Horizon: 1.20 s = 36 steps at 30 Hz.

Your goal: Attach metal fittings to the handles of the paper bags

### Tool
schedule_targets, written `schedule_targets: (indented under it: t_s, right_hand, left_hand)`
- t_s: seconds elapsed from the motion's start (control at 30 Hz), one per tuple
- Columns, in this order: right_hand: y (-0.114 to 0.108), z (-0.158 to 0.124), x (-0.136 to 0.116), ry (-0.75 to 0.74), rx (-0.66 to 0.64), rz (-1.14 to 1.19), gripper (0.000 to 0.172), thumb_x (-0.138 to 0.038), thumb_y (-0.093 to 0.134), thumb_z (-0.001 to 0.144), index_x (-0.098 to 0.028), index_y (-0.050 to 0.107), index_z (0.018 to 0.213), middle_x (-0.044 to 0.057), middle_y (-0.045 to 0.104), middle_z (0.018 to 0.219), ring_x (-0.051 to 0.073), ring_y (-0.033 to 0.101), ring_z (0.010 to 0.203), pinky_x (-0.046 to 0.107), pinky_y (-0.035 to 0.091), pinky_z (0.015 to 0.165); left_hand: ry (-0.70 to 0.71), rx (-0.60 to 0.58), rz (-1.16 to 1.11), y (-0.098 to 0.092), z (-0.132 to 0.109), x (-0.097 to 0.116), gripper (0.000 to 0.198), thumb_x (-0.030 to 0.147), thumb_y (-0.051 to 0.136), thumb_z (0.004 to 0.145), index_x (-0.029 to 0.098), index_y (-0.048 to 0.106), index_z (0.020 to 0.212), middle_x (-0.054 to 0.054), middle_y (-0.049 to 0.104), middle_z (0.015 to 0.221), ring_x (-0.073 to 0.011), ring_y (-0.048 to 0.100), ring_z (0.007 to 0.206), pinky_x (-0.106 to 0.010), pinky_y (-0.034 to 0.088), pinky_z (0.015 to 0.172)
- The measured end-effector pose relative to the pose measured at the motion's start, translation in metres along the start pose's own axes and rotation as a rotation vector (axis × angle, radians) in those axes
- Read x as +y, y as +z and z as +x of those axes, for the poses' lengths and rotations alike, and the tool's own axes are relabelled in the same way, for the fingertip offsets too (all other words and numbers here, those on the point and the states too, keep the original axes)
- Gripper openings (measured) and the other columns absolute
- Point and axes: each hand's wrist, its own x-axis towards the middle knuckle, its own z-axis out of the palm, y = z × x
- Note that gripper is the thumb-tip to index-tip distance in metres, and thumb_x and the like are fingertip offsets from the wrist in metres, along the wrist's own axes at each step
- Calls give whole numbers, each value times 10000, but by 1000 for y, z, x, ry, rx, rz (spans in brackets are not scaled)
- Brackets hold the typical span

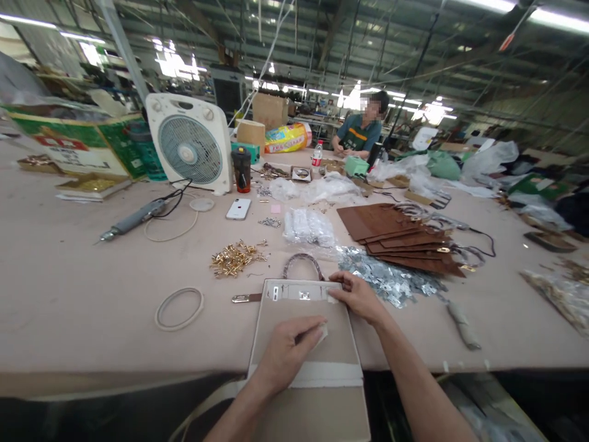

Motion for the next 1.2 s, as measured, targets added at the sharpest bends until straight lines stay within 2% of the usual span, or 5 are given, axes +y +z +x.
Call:
schedule_targets:
  t_s: [0.2,0.43,0.7,1.07,1.2]
  right_hand:
    - [18,-6,8,-44,230,-41,338,-498,723,847,-189,750,979,79,781,985,242,704,917,400,547,901]
    - [13,-53,-16,-129,424,-55,411,-528,667,931,-199,700,1177,118,742,1152,265,694,1010,462,547,971]
    - [26,-111,-54,-270,-125,-304,287,-364,656,986,-262,703,1250,90,714,1230,245,693,1056,402,574,945]
    - [44,-110,-56,-248,-179,-436,133,-304,619,999,-272,734,1058,41,741,1024,226,697,951,357,544,867]
    - [43,-116,-60,-216,-152,-387,119,-312,624,999,-262,732,1004,32,733,981,222,681,932,348,524,859]
  left_hand:
    - [17,-134,77,-4,1,1,449,416,599,973,253,685,1383,-44,689,1404,-263,641,1271,-416,437,1170]
    - [-6,-244,179,-7,-4,5,864,301,568,940,177,131,1674,-4,768,950,-201,682,909,-339,495,929]
    - [28,-271,243,-8,-8,5,890,208,558,837,191,218,1660,-60,778,1084,-263,686,1027,-374,497,960]
    - [62,-306,308,-9,-9,8,701,229,544,900,166,411,1586,-140,641,1448,-309,599,1327,-439,443,1125]
    - [120,-257,253,-13,-16,10,463,372,569,981,184,633,1399,-112,728,1309,-271,670,1195,-345,484,1035]
